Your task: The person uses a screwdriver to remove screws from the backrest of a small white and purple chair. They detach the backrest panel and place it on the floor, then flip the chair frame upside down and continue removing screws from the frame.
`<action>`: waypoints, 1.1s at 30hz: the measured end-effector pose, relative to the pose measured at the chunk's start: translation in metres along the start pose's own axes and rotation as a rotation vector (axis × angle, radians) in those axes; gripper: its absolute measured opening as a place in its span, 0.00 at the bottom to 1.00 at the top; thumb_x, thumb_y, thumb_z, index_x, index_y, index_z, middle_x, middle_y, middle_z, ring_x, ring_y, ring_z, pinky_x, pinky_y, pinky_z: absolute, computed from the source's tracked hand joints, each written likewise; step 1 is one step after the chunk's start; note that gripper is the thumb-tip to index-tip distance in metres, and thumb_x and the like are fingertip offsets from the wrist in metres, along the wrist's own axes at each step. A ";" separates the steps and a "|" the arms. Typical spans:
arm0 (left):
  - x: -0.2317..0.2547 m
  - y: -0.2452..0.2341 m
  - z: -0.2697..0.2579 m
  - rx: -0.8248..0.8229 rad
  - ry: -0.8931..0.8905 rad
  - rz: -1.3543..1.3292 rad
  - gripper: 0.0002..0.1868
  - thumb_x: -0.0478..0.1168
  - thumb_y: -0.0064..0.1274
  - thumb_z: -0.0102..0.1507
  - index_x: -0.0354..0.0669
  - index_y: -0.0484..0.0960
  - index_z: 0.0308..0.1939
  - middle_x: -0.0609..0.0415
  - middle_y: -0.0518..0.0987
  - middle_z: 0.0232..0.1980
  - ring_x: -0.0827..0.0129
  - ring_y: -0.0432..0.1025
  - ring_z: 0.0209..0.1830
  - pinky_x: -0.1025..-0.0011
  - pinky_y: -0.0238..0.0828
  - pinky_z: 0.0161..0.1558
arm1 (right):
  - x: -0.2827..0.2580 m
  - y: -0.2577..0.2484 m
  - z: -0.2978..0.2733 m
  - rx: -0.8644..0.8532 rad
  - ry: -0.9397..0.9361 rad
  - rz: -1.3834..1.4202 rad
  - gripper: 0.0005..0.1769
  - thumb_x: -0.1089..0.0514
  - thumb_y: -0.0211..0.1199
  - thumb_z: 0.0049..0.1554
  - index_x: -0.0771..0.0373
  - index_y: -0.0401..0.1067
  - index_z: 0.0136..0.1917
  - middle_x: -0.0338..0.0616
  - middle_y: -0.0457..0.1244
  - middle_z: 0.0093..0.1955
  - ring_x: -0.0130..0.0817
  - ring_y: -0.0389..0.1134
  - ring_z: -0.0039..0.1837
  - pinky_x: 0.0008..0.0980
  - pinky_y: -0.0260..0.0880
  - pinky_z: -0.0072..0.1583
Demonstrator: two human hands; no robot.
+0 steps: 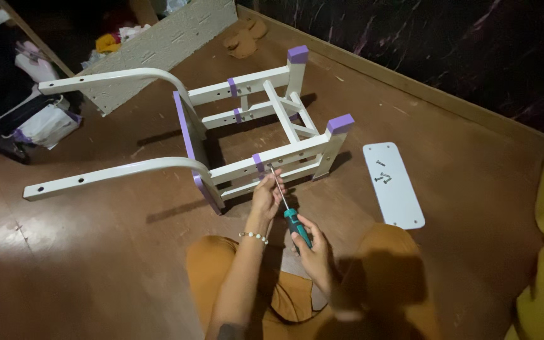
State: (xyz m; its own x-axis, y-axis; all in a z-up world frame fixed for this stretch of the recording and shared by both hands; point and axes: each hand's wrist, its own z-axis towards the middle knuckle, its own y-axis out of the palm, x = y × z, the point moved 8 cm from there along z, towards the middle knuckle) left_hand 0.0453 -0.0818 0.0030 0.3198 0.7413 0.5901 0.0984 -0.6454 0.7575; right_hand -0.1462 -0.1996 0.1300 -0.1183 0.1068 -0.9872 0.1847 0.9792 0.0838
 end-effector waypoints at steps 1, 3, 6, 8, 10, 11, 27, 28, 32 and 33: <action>0.000 0.001 0.001 0.004 -0.004 -0.001 0.17 0.39 0.41 0.74 0.31 0.78 0.58 0.54 0.76 0.37 0.71 0.71 0.33 0.73 0.73 0.37 | -0.001 -0.001 0.000 0.014 0.003 -0.028 0.27 0.63 0.62 0.58 0.60 0.68 0.71 0.40 0.64 0.44 0.24 0.65 0.37 0.25 0.69 0.40; -0.002 0.001 0.002 0.013 -0.015 -0.002 0.17 0.39 0.41 0.74 0.32 0.78 0.59 0.54 0.76 0.37 0.71 0.71 0.33 0.73 0.73 0.36 | -0.002 -0.002 -0.001 0.022 0.007 -0.079 0.26 0.63 0.62 0.58 0.59 0.68 0.70 0.39 0.64 0.46 0.23 0.65 0.38 0.25 0.71 0.40; -0.004 -0.001 0.002 -0.009 -0.004 -0.020 0.17 0.38 0.39 0.73 0.31 0.78 0.59 0.54 0.76 0.37 0.71 0.71 0.33 0.73 0.74 0.37 | -0.006 -0.005 -0.003 0.028 -0.050 -0.224 0.27 0.62 0.63 0.57 0.58 0.68 0.69 0.41 0.67 0.47 0.27 0.67 0.39 0.28 0.71 0.43; -0.003 -0.002 0.002 -0.007 0.000 -0.050 0.17 0.38 0.38 0.73 0.30 0.77 0.59 0.53 0.76 0.38 0.70 0.72 0.34 0.72 0.75 0.38 | -0.018 -0.005 -0.003 0.054 -0.183 -0.356 0.26 0.61 0.64 0.56 0.59 0.69 0.69 0.44 0.68 0.49 0.32 0.68 0.44 0.31 0.70 0.47; -0.001 -0.004 0.002 0.004 -0.004 -0.056 0.17 0.38 0.38 0.74 0.30 0.77 0.59 0.53 0.76 0.38 0.70 0.72 0.34 0.72 0.75 0.39 | -0.035 -0.002 -0.008 0.100 -0.385 -0.500 0.25 0.60 0.67 0.55 0.60 0.71 0.67 0.47 0.67 0.52 0.37 0.69 0.51 0.36 0.70 0.53; -0.001 -0.006 0.001 0.015 -0.012 -0.048 0.17 0.37 0.38 0.74 0.30 0.77 0.59 0.54 0.76 0.38 0.71 0.72 0.34 0.73 0.75 0.39 | -0.036 0.000 -0.010 0.111 -0.398 -0.513 0.26 0.60 0.66 0.55 0.60 0.71 0.67 0.48 0.66 0.53 0.39 0.69 0.52 0.37 0.69 0.54; -0.012 0.004 -0.004 -0.097 -0.091 -0.204 0.17 0.46 0.38 0.73 0.37 0.76 0.54 0.57 0.74 0.31 0.72 0.68 0.25 0.73 0.69 0.30 | -0.035 0.007 -0.011 0.189 -0.518 -0.523 0.22 0.55 0.61 0.63 0.60 0.70 0.69 0.51 0.70 0.56 0.41 0.71 0.55 0.42 0.72 0.54; -0.014 0.007 -0.001 -0.144 -0.085 -0.252 0.17 0.46 0.39 0.74 0.37 0.76 0.54 0.58 0.72 0.30 0.73 0.66 0.25 0.74 0.67 0.29 | -0.030 0.003 -0.005 0.177 -0.478 -0.390 0.21 0.55 0.60 0.65 0.61 0.70 0.69 0.51 0.71 0.57 0.38 0.72 0.56 0.41 0.72 0.56; -0.013 0.017 0.008 -0.288 -0.059 -0.390 0.16 0.46 0.40 0.76 0.37 0.77 0.51 0.60 0.68 0.27 0.75 0.61 0.22 0.75 0.59 0.26 | 0.025 0.001 0.012 0.042 0.229 -0.017 0.25 0.53 0.57 0.61 0.56 0.69 0.71 0.51 0.71 0.47 0.44 0.67 0.41 0.45 0.69 0.45; -0.010 0.021 0.007 -0.312 -0.052 -0.410 0.15 0.46 0.40 0.77 0.37 0.77 0.50 0.61 0.67 0.26 0.76 0.59 0.21 0.75 0.57 0.25 | 0.020 0.003 0.012 0.039 0.184 -0.049 0.25 0.54 0.59 0.60 0.57 0.69 0.71 0.52 0.71 0.48 0.46 0.67 0.41 0.45 0.69 0.45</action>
State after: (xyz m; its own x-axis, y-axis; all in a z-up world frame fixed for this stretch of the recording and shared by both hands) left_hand 0.0508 -0.1041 0.0108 0.3613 0.9066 0.2181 -0.0576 -0.2118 0.9756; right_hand -0.1358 -0.1962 0.1090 -0.3034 0.0927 -0.9483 0.2113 0.9770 0.0280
